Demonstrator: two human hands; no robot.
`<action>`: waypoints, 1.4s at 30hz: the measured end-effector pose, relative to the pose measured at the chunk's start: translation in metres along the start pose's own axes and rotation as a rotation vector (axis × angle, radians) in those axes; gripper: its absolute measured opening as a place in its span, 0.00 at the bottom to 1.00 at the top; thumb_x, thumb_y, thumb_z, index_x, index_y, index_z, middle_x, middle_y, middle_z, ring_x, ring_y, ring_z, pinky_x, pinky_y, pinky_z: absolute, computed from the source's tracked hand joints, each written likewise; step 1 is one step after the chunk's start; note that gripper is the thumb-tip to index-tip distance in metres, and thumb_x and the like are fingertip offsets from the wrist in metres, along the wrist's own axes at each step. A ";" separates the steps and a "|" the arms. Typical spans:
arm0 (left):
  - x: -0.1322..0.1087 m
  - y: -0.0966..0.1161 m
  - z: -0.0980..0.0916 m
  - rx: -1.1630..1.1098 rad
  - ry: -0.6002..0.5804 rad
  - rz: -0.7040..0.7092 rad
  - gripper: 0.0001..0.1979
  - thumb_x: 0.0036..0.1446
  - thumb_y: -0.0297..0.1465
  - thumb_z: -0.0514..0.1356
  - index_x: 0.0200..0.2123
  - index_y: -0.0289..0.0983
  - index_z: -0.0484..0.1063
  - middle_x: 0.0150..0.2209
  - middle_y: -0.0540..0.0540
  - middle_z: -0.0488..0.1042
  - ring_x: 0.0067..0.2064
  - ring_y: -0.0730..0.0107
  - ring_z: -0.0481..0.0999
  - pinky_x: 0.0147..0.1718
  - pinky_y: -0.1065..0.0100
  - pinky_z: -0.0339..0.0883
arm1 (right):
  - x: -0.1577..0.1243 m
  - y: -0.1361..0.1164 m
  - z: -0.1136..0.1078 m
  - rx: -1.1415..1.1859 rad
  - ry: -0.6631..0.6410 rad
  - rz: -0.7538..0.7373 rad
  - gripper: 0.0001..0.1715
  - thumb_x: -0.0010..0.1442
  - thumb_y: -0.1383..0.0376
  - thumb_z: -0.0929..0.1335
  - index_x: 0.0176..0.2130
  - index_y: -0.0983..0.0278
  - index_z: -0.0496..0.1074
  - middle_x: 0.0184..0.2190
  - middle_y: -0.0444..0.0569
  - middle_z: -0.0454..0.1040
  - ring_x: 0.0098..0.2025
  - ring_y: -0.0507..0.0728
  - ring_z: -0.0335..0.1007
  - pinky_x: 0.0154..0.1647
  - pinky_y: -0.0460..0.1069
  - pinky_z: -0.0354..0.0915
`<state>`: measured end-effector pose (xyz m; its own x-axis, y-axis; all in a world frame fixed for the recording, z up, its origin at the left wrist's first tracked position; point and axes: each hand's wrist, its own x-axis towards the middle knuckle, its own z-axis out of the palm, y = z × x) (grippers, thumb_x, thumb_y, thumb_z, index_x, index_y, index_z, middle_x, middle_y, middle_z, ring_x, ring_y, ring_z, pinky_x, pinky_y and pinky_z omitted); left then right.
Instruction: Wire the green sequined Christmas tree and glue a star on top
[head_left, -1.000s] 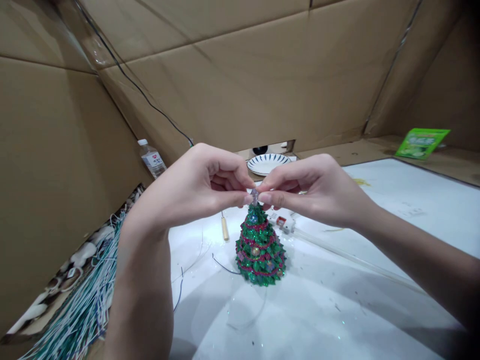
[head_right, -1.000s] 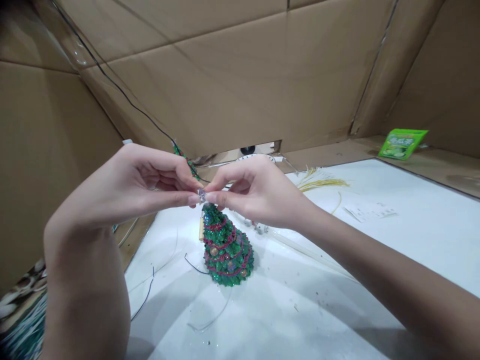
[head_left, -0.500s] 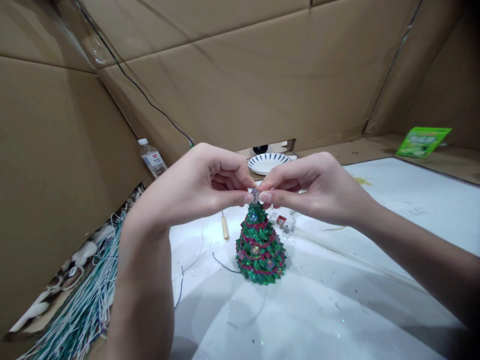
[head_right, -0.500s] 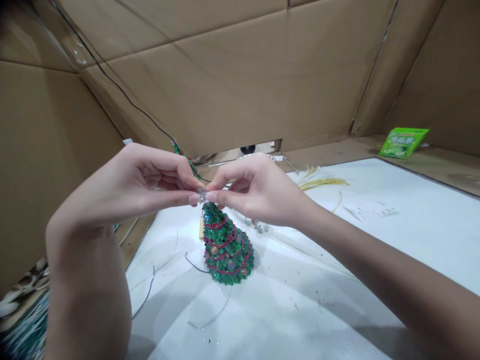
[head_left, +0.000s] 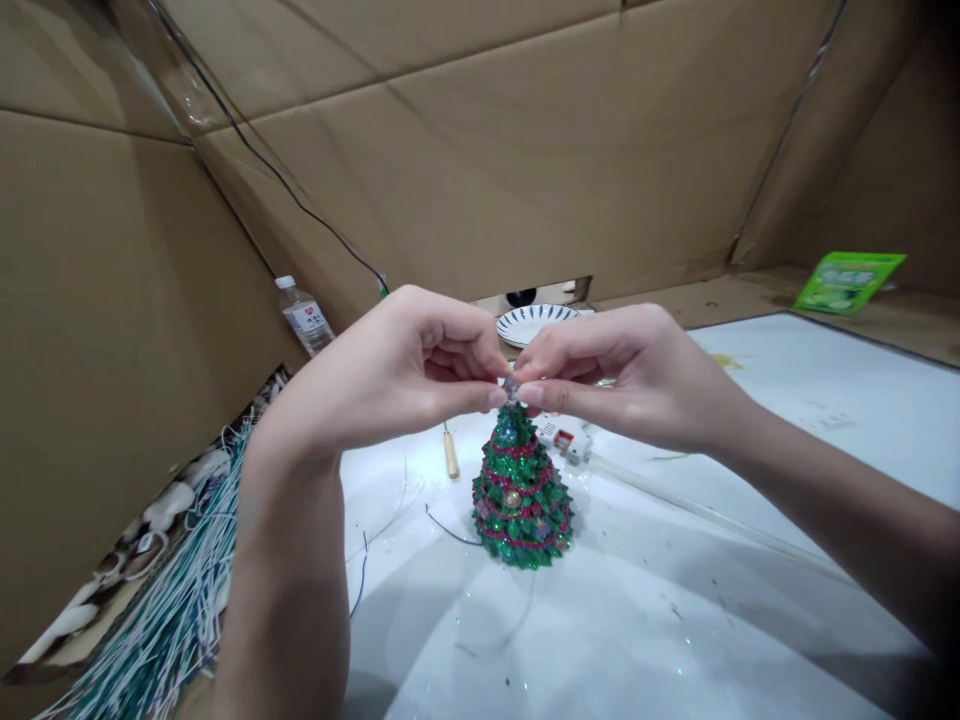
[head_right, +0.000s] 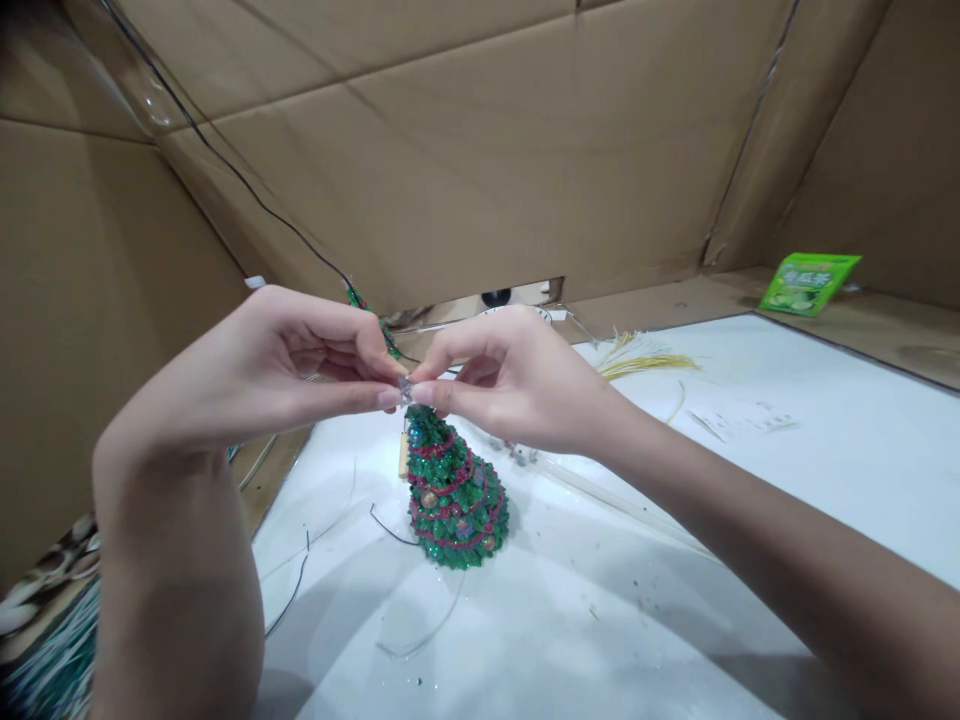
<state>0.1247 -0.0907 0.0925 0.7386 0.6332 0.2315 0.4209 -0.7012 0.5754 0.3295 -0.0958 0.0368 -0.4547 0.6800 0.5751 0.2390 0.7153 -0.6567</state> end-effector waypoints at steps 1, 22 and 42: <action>0.000 0.000 0.000 -0.003 -0.001 0.000 0.07 0.53 0.30 0.64 0.29 0.31 0.72 0.27 0.46 0.77 0.30 0.72 0.76 0.25 0.75 0.66 | 0.000 0.000 0.000 0.001 0.000 -0.018 0.09 0.54 0.63 0.72 0.28 0.67 0.76 0.27 0.48 0.73 0.28 0.49 0.66 0.22 0.44 0.61; 0.001 0.001 0.000 0.036 -0.017 -0.005 0.09 0.54 0.33 0.63 0.28 0.32 0.71 0.25 0.47 0.74 0.28 0.75 0.72 0.23 0.74 0.64 | 0.002 -0.003 -0.002 -0.048 -0.016 -0.045 0.07 0.55 0.66 0.71 0.26 0.65 0.74 0.35 0.47 0.70 0.31 0.48 0.65 0.23 0.43 0.61; 0.000 0.001 0.001 0.026 -0.008 -0.029 0.07 0.53 0.31 0.63 0.28 0.32 0.72 0.25 0.48 0.74 0.28 0.75 0.73 0.23 0.76 0.65 | 0.002 0.001 -0.004 -0.046 -0.019 -0.024 0.08 0.54 0.63 0.72 0.27 0.64 0.75 0.34 0.46 0.67 0.31 0.49 0.64 0.23 0.43 0.61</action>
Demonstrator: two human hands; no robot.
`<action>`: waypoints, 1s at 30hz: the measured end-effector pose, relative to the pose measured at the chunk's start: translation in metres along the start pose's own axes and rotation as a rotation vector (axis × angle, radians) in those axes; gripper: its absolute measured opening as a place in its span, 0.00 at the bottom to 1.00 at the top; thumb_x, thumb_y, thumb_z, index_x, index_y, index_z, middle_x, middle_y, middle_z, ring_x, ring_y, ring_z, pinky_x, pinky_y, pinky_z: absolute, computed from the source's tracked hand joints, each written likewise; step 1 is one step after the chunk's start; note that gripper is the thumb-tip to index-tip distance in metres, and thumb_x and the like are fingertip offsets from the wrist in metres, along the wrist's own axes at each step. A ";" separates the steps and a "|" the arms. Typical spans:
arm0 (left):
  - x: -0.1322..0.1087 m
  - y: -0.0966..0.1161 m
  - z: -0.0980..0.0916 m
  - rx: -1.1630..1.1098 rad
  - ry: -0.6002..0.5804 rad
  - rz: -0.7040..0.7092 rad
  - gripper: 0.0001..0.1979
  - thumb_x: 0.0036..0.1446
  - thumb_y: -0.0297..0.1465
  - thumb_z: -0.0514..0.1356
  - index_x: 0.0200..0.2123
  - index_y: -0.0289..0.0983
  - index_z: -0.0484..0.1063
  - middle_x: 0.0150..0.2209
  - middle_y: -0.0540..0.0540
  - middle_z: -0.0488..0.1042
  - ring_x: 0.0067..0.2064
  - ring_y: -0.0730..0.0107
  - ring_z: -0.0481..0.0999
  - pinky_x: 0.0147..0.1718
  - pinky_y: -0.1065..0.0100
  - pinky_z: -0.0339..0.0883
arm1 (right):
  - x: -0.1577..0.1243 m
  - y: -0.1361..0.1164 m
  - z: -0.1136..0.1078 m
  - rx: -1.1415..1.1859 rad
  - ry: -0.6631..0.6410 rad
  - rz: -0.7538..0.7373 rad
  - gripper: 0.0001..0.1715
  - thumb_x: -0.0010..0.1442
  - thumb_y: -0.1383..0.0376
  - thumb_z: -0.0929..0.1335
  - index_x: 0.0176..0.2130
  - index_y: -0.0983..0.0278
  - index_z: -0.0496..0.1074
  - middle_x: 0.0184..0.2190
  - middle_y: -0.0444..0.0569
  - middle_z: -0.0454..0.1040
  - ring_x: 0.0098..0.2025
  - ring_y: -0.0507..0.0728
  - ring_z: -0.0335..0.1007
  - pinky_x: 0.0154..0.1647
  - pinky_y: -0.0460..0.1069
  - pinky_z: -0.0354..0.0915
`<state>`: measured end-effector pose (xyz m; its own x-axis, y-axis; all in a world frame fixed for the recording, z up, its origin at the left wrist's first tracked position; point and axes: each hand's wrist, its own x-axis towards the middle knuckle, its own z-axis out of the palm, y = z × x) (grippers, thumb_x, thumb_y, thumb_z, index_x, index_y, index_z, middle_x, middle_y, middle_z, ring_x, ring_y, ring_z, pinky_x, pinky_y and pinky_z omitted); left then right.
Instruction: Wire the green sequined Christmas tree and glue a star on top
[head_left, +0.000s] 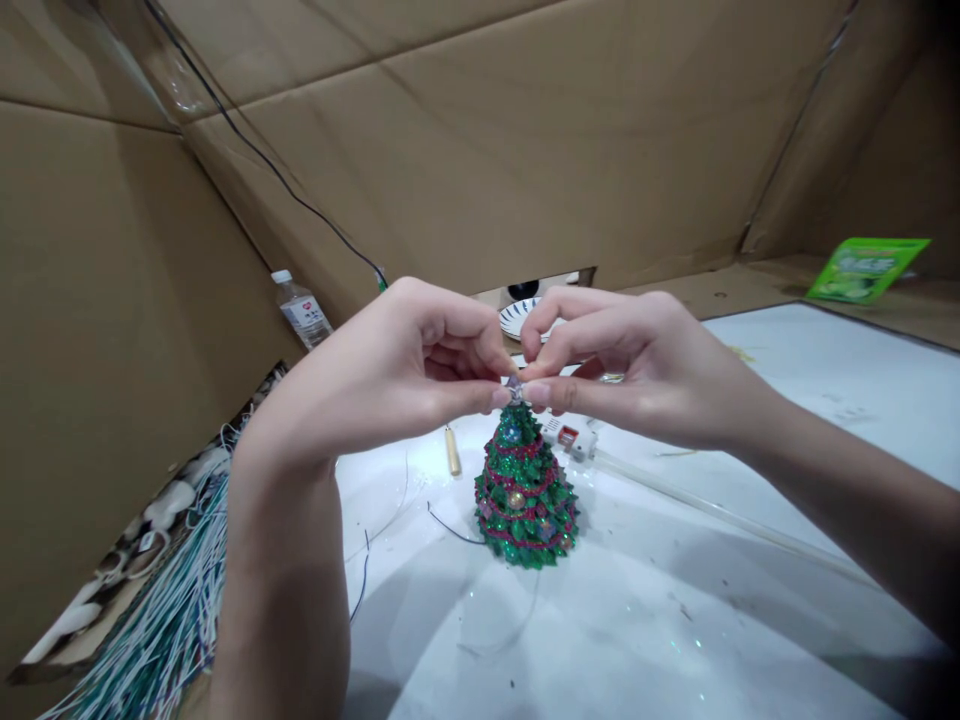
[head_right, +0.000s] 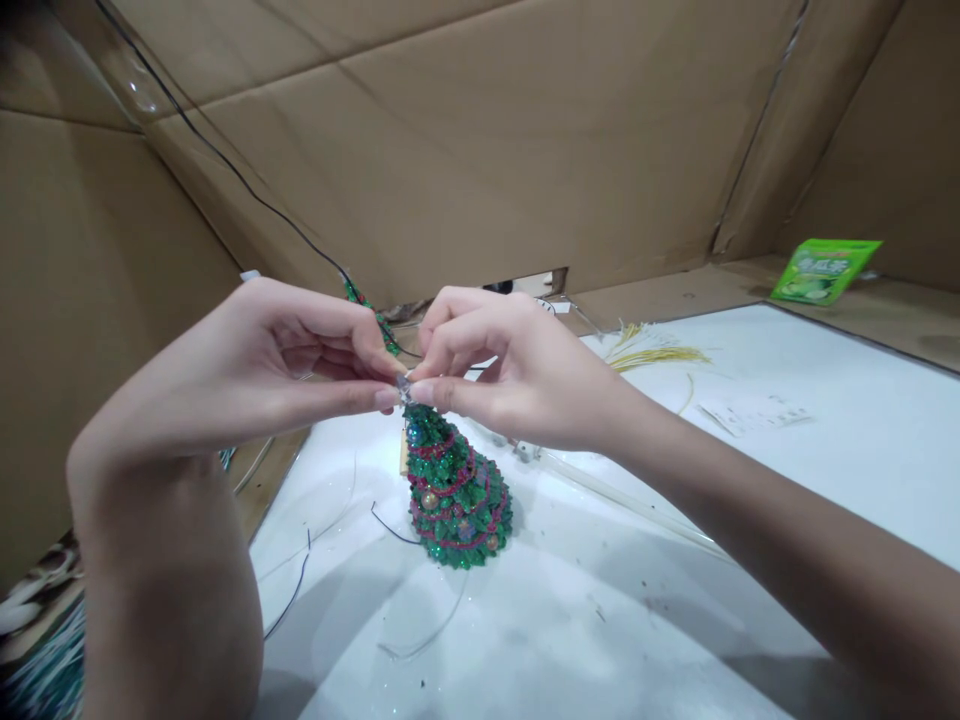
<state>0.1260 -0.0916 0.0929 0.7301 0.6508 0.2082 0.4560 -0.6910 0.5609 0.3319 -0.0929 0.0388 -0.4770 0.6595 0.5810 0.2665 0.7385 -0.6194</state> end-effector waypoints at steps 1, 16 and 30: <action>0.000 0.000 0.000 -0.006 -0.001 -0.001 0.07 0.53 0.31 0.63 0.29 0.32 0.72 0.26 0.48 0.74 0.29 0.74 0.74 0.24 0.76 0.66 | 0.000 0.001 0.000 0.004 0.001 0.003 0.08 0.54 0.63 0.72 0.27 0.64 0.75 0.34 0.46 0.67 0.31 0.49 0.65 0.23 0.43 0.62; -0.001 -0.001 0.000 0.142 -0.004 -0.012 0.14 0.57 0.38 0.61 0.28 0.32 0.75 0.22 0.48 0.72 0.24 0.77 0.67 0.19 0.74 0.57 | -0.003 0.000 0.002 -0.122 0.069 -0.047 0.11 0.55 0.58 0.71 0.30 0.64 0.77 0.39 0.50 0.69 0.37 0.53 0.67 0.28 0.44 0.66; 0.000 0.004 -0.001 0.103 -0.045 -0.046 0.15 0.55 0.36 0.63 0.22 0.32 0.71 0.19 0.48 0.71 0.21 0.78 0.66 0.17 0.75 0.56 | -0.001 0.002 0.002 -0.038 0.013 -0.039 0.12 0.56 0.60 0.71 0.26 0.65 0.73 0.34 0.48 0.67 0.34 0.51 0.64 0.23 0.43 0.60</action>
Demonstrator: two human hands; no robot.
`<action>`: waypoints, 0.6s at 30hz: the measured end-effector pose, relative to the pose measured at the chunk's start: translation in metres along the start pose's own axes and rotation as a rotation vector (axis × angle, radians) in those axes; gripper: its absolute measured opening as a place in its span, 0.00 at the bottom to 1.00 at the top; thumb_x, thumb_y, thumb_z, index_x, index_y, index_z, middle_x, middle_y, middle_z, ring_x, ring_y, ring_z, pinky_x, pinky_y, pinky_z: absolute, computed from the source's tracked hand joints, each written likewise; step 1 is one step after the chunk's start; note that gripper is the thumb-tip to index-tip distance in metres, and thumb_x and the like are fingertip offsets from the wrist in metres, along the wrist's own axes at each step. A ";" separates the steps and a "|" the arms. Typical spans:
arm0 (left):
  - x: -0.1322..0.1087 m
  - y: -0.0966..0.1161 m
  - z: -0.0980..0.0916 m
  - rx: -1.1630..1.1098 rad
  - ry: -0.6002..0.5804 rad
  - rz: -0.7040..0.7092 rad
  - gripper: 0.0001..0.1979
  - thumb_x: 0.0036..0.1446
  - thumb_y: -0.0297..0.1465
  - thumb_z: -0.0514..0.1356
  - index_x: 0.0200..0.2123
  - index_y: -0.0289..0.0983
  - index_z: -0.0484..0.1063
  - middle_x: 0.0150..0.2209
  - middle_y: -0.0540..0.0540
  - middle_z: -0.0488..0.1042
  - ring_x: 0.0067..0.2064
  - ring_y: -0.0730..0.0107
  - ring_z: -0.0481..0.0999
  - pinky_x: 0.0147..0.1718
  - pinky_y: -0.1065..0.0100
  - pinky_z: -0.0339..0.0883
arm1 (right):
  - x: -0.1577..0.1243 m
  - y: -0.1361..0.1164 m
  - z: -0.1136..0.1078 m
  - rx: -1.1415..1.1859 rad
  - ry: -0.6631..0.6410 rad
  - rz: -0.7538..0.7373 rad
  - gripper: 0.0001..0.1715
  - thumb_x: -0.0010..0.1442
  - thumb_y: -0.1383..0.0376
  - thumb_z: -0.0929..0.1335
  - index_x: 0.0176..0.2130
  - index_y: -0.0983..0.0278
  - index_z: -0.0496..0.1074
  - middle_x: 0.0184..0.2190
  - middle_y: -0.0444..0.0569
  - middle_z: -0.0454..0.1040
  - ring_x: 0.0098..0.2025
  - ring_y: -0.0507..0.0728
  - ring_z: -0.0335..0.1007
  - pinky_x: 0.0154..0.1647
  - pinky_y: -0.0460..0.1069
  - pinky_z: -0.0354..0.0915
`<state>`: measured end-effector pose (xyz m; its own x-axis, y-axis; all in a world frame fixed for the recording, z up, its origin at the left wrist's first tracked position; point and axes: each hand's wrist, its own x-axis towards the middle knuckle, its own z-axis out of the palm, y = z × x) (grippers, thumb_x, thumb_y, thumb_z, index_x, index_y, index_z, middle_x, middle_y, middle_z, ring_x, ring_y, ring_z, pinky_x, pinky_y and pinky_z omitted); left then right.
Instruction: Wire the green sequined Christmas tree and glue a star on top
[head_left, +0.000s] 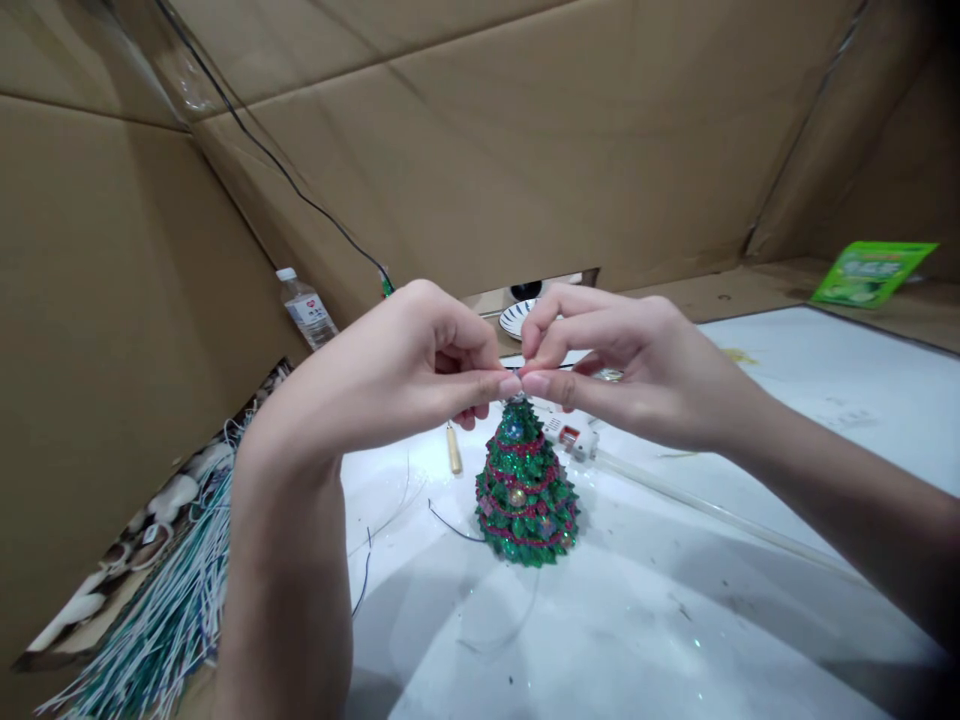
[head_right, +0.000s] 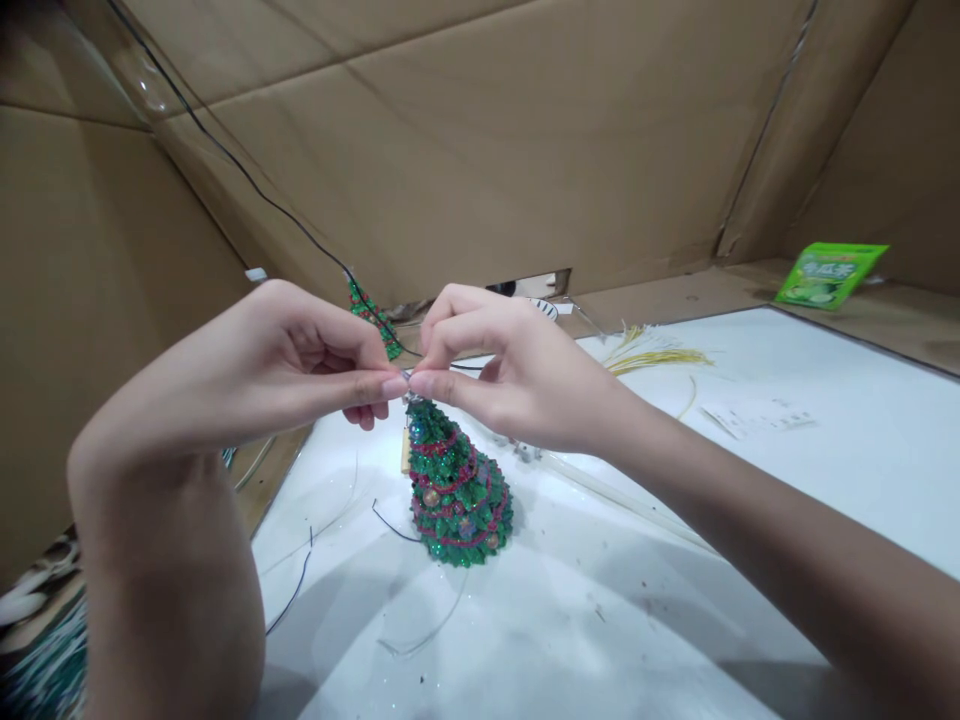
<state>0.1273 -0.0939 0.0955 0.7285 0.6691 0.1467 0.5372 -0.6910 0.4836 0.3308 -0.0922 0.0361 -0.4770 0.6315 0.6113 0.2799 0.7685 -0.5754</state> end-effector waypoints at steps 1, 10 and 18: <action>0.000 0.000 -0.001 -0.010 -0.010 -0.002 0.14 0.55 0.36 0.62 0.22 0.32 0.71 0.19 0.48 0.71 0.21 0.78 0.67 0.18 0.75 0.57 | 0.000 0.001 0.000 0.014 -0.004 0.012 0.13 0.56 0.59 0.71 0.26 0.65 0.72 0.34 0.48 0.67 0.33 0.51 0.63 0.23 0.43 0.60; 0.002 -0.001 -0.002 -0.025 -0.039 -0.007 0.13 0.57 0.34 0.61 0.23 0.32 0.72 0.21 0.47 0.74 0.23 0.77 0.70 0.20 0.77 0.61 | 0.000 0.009 0.003 0.125 0.005 -0.031 0.13 0.56 0.59 0.72 0.27 0.66 0.72 0.34 0.48 0.65 0.36 0.52 0.63 0.24 0.43 0.60; 0.000 0.003 -0.001 -0.023 -0.017 -0.061 0.11 0.56 0.32 0.61 0.24 0.32 0.73 0.20 0.49 0.73 0.23 0.78 0.71 0.20 0.78 0.61 | -0.001 0.008 0.004 0.127 0.013 -0.042 0.11 0.57 0.61 0.71 0.27 0.66 0.72 0.35 0.49 0.65 0.37 0.53 0.63 0.20 0.42 0.58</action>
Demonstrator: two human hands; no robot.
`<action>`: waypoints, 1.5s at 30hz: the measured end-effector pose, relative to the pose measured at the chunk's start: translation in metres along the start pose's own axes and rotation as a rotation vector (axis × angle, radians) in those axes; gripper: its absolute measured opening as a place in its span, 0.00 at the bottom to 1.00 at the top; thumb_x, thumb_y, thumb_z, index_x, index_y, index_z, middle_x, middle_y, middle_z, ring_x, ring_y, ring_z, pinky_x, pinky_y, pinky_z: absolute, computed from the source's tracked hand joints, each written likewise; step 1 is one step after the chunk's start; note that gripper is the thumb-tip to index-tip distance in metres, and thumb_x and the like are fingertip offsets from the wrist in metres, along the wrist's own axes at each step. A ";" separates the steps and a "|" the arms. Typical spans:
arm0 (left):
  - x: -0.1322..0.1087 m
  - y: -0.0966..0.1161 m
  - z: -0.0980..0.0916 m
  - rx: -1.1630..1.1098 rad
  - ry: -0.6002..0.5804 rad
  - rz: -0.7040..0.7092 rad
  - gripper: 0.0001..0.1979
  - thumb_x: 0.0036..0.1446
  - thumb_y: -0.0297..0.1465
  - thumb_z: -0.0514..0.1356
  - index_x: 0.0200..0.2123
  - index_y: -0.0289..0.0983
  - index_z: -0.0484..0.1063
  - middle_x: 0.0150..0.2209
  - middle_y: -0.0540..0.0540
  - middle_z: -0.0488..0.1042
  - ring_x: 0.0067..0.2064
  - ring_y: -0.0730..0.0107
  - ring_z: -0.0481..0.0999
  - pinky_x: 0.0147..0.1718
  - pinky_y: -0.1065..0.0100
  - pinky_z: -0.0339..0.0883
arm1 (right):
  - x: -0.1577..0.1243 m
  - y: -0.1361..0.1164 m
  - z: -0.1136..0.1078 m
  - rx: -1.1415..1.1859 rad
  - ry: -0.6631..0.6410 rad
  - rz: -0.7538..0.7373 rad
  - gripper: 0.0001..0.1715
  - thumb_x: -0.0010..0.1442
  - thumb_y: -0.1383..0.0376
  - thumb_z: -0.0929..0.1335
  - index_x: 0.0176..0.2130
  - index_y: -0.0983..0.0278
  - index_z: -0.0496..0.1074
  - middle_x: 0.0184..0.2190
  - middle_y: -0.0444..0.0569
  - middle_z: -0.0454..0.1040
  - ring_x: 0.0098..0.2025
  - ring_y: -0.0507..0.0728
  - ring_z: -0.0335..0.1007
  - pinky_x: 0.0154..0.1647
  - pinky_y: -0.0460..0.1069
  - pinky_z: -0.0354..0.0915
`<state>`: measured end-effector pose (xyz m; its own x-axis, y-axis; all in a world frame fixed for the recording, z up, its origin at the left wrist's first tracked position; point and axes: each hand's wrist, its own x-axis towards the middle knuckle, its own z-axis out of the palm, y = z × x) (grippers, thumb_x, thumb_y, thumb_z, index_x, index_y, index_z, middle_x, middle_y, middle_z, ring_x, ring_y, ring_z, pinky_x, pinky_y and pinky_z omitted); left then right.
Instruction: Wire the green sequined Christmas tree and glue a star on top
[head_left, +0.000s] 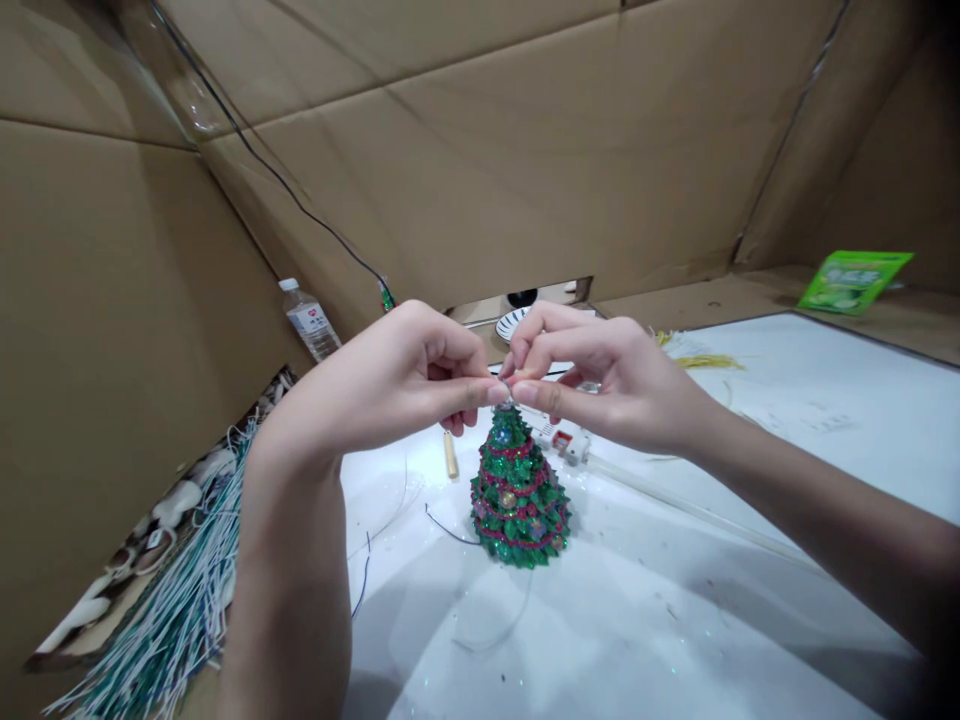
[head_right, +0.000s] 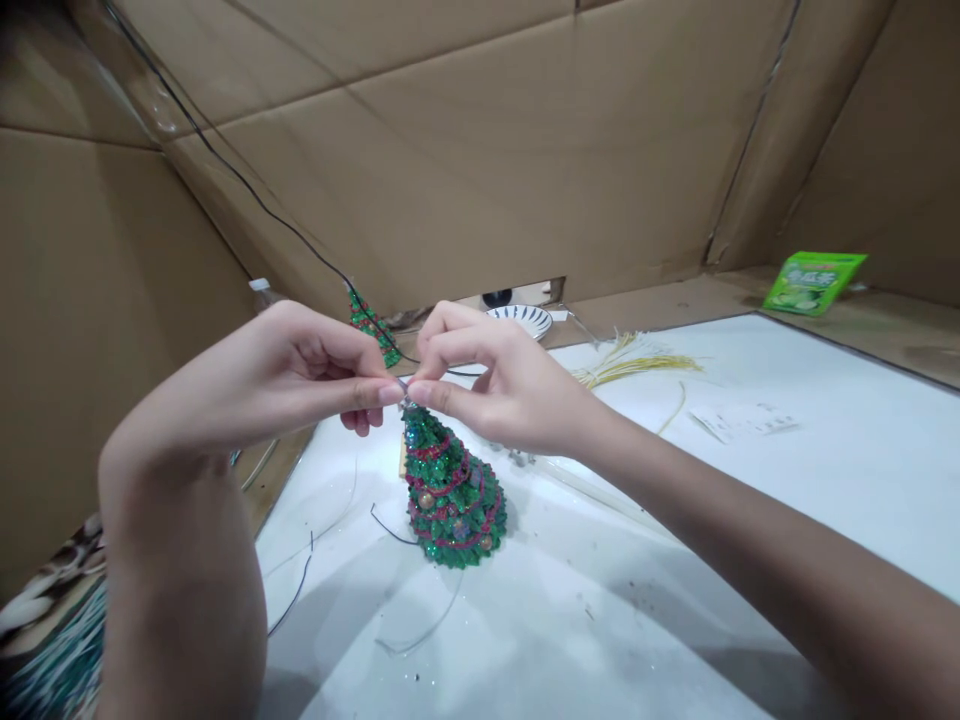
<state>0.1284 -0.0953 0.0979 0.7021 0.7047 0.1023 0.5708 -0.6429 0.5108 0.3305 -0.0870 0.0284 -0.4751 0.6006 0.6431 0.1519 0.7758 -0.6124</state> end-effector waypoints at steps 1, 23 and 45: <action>0.000 0.000 0.000 -0.003 -0.002 -0.007 0.10 0.55 0.32 0.61 0.24 0.32 0.73 0.20 0.49 0.73 0.23 0.78 0.71 0.20 0.78 0.62 | 0.000 0.000 0.000 0.000 -0.001 0.004 0.11 0.57 0.62 0.71 0.27 0.66 0.72 0.35 0.50 0.65 0.37 0.53 0.63 0.19 0.41 0.57; -0.002 0.003 0.002 -0.027 0.014 -0.052 0.12 0.54 0.34 0.63 0.22 0.33 0.73 0.17 0.49 0.72 0.20 0.78 0.72 0.17 0.79 0.62 | 0.003 0.003 -0.005 0.049 -0.060 0.039 0.11 0.55 0.60 0.72 0.29 0.66 0.75 0.36 0.50 0.66 0.38 0.53 0.65 0.18 0.40 0.59; -0.014 0.002 -0.004 0.114 0.001 0.056 0.09 0.57 0.31 0.59 0.37 0.35 0.78 0.24 0.50 0.75 0.26 0.78 0.72 0.22 0.78 0.63 | 0.003 -0.004 -0.012 -0.054 -0.118 0.012 0.09 0.59 0.60 0.69 0.33 0.63 0.76 0.42 0.52 0.66 0.43 0.56 0.64 0.27 0.44 0.64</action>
<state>0.1180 -0.1056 0.1008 0.7340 0.6667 0.1291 0.5750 -0.7113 0.4043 0.3386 -0.0866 0.0383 -0.5714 0.5857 0.5748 0.2032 0.7796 -0.5924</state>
